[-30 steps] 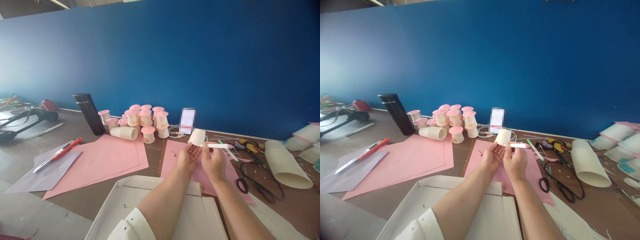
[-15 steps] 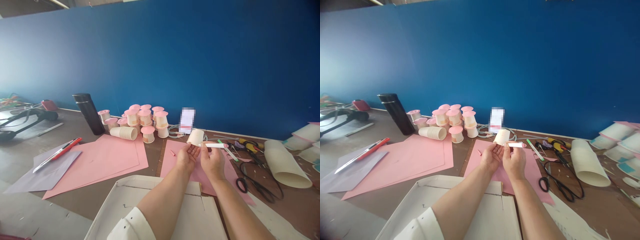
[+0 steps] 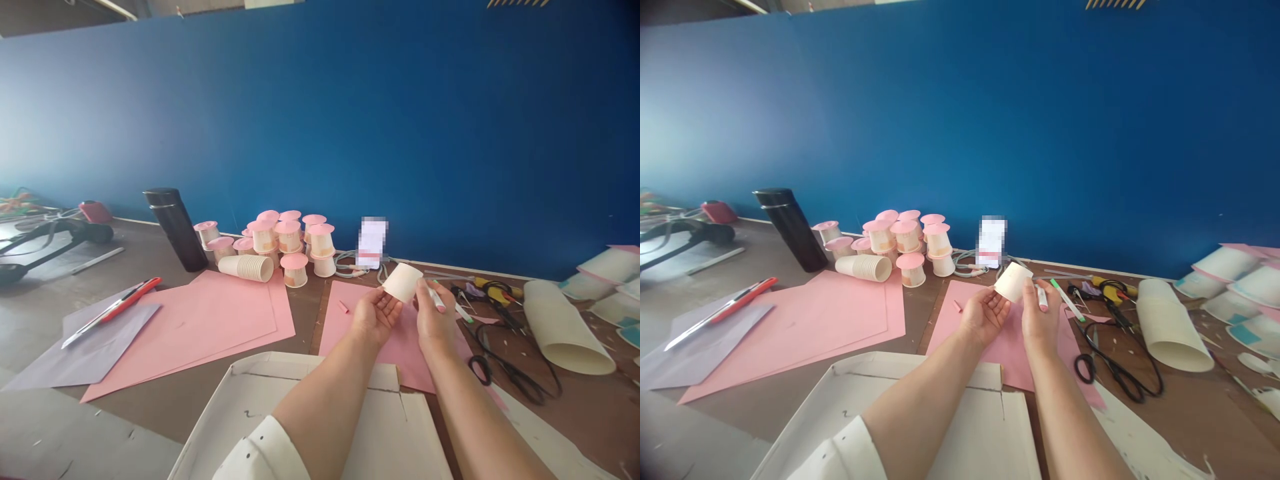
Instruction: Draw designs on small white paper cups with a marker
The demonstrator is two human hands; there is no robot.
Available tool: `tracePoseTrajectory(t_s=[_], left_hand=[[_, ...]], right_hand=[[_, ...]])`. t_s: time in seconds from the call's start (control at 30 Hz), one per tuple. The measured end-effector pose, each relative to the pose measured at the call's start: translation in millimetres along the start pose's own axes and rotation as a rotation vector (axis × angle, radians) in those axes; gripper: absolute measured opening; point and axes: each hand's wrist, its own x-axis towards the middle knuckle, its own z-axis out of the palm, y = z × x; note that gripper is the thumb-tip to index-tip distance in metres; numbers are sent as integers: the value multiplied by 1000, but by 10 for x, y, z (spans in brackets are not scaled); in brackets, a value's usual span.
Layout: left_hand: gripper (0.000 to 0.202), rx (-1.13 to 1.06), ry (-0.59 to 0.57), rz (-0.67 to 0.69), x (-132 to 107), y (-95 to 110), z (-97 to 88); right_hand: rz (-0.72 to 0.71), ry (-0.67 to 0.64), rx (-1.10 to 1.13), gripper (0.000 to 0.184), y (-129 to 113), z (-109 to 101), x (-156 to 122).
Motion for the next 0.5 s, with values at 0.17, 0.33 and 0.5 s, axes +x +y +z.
tracePoseTrajectory(t_s=[0.17,0.33,0.5], left_hand=[[12,19,-27,-6,-42,-3,15],[15,102,-102,21,-96,-31,53],[18,263,-274,40,-133,-98,35]], right_hand=[[171,-216,4,47,-90,-11,-20],[83,-196,60,41,-37,6,-15],[34,-206,74,42,106,-15,41]])
